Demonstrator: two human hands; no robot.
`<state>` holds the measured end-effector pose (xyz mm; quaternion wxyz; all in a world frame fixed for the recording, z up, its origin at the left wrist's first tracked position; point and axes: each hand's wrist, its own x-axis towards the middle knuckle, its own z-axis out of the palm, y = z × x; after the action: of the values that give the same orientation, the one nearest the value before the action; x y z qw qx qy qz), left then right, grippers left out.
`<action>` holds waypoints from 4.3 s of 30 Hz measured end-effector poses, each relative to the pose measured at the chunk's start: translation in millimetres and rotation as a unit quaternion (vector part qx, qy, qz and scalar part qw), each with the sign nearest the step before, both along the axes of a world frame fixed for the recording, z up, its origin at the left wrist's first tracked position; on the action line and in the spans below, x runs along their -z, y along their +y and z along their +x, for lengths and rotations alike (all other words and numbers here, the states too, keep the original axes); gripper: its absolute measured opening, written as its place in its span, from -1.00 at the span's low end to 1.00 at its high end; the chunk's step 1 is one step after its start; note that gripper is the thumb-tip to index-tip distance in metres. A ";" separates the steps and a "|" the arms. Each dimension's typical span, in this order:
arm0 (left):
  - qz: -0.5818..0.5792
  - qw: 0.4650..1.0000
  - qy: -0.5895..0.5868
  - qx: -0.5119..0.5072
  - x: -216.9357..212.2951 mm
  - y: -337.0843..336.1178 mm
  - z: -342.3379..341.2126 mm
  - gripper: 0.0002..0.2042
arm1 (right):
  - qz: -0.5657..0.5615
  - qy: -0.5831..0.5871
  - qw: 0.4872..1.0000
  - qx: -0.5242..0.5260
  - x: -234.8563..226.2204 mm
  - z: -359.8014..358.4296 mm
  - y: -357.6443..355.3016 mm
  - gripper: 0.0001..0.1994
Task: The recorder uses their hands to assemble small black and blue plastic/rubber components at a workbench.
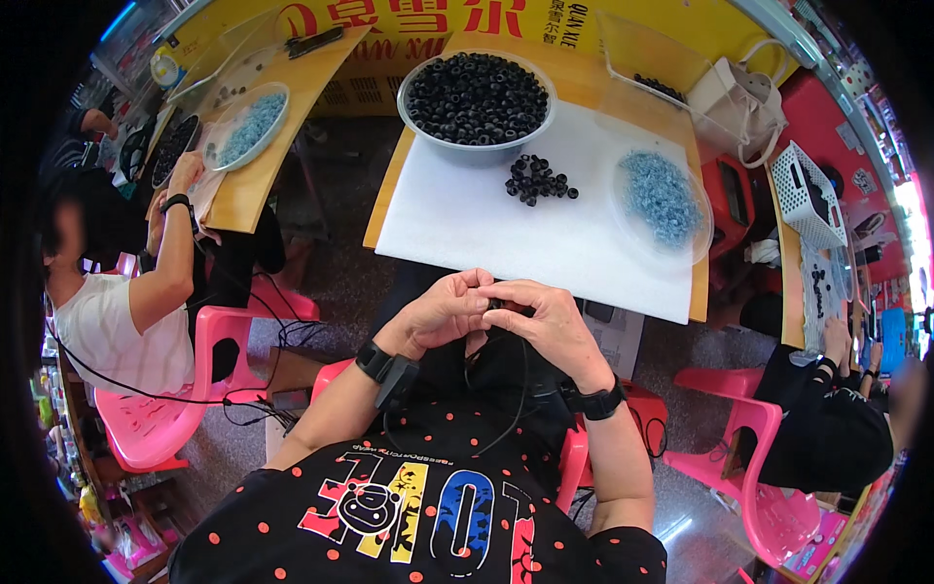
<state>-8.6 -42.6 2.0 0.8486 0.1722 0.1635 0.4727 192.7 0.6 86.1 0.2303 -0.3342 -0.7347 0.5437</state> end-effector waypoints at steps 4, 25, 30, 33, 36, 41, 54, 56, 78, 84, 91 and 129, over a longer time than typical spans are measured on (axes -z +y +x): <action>0.025 0.999 0.004 -0.028 -8.6 -5.9 4.6 -0.76 | -0.010 0.026 0.999 -0.022 -0.8 4.3 -0.8 -0.69; -0.038 0.982 0.034 -0.183 -16.8 0.1 14.7 -0.81 | 0.175 0.015 0.963 0.203 9.4 -19.9 -14.4 -0.62; -0.047 0.977 0.071 -0.197 -12.3 -1.6 11.5 -0.82 | 0.399 -0.118 0.893 0.170 10.2 -18.3 -13.3 -0.80; -0.046 0.977 0.076 -0.195 -7.5 -2.6 12.7 -0.82 | 0.458 -0.174 0.862 0.132 10.0 -17.5 -12.5 -0.83; -0.043 0.977 0.083 -0.192 -5.9 -3.8 13.5 -0.82 | 0.479 -0.200 0.848 0.106 9.9 -15.5 -12.0 -0.82; -0.037 0.974 0.099 -0.199 -7.8 -3.6 15.5 -0.82 | 0.483 -0.205 0.847 0.083 20.8 -13.3 -13.1 -0.83; 0.039 0.970 0.153 -0.183 0.8 -0.6 8.6 -0.81 | 0.171 -0.074 0.974 0.126 22.2 -22.4 -28.1 -0.77; 0.043 0.972 0.145 -0.180 -0.2 0.2 7.6 -0.81 | 0.101 -0.060 0.985 0.124 21.5 -23.1 -27.8 -0.75; -0.083 0.983 0.106 -0.124 12.3 -6.9 -0.7 -0.78 | 0.172 -0.146 0.973 0.052 26.1 -11.3 -14.0 -0.79; -0.106 0.990 0.001 -0.088 12.3 -10.3 9.0 -0.76 | 0.001 -0.014 0.998 0.062 32.4 6.1 -5.0 -0.54; -0.046 0.997 -0.006 -0.062 7.9 -12.6 12.1 -0.73 | -0.036 0.044 0.998 0.011 31.2 5.9 -8.0 -0.61; -0.120 0.991 -0.030 -0.058 4.5 0.1 25.2 -0.67 | -0.028 0.260 0.950 0.170 -88.7 42.0 196.5 -0.50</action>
<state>16.6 -42.4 -2.5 0.8388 0.0447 0.2035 0.5030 234.7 197.1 174.8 0.4926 -0.3078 -0.5661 0.5849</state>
